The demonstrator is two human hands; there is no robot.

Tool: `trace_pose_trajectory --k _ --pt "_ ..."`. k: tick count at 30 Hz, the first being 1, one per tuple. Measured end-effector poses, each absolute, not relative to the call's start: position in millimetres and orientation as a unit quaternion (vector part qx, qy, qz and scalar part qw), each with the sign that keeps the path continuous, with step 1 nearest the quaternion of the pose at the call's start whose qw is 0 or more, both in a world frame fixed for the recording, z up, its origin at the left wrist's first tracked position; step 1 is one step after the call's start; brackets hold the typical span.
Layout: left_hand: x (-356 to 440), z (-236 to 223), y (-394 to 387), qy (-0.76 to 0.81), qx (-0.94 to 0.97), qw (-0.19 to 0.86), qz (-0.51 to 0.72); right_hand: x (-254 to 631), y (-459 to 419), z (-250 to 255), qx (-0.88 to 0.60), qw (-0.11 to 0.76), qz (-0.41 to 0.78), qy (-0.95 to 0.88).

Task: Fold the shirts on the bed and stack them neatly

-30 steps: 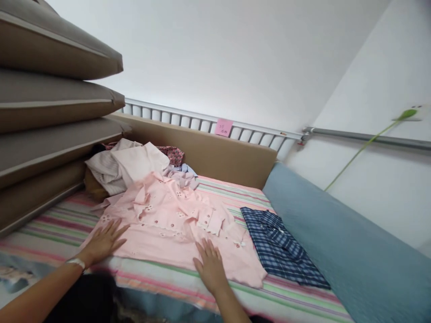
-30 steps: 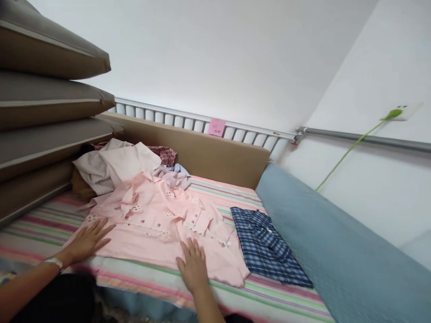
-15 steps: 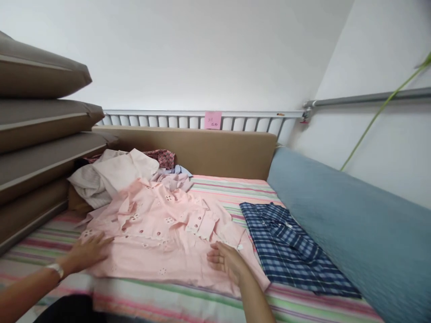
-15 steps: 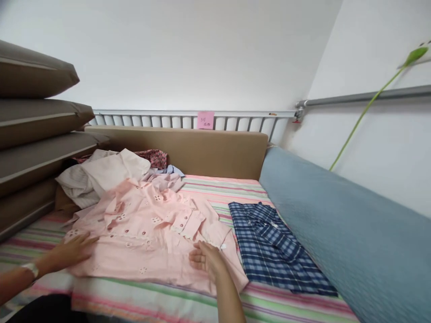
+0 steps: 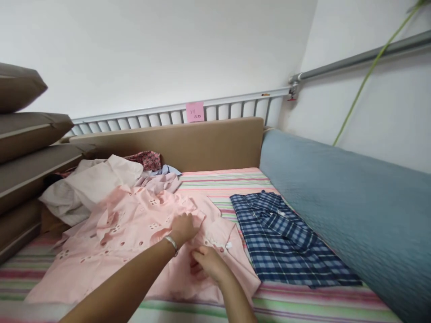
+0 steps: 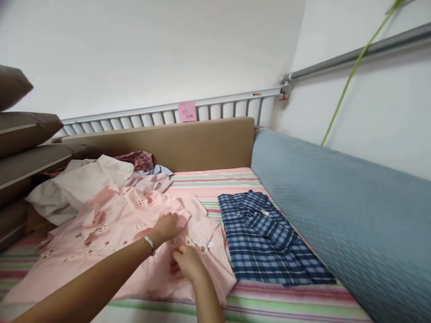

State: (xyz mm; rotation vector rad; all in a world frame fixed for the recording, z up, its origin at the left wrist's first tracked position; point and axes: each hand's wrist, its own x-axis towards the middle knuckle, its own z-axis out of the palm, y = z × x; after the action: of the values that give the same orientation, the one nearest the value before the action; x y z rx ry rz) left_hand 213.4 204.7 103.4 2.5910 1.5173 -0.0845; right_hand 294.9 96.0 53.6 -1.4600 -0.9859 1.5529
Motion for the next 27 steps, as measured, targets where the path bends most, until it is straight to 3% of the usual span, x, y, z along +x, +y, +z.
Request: trace_pose_trajectory --k 7,19,23,27 --pt "199.4 113.5 233.5 0.510 0.857 0.045 -0.062 294.2 101.9 58.7 -0.572 0.351 0.606 -0.427" --pt "220.3 93.9 199.6 0.528 0.846 0.068 -0.038 289.2 101.9 52.5 -0.586 0.360 0.596 -0.415" --pt "193.8 142.3 230.8 0.477 0.872 0.109 0.015 291.9 102.7 57.8 -0.580 0.351 0.619 -0.397" --pt "123.7 226.5 256.5 0.480 0.863 0.120 0.103 293.0 105.3 58.2 -0.586 0.340 0.627 -0.384"
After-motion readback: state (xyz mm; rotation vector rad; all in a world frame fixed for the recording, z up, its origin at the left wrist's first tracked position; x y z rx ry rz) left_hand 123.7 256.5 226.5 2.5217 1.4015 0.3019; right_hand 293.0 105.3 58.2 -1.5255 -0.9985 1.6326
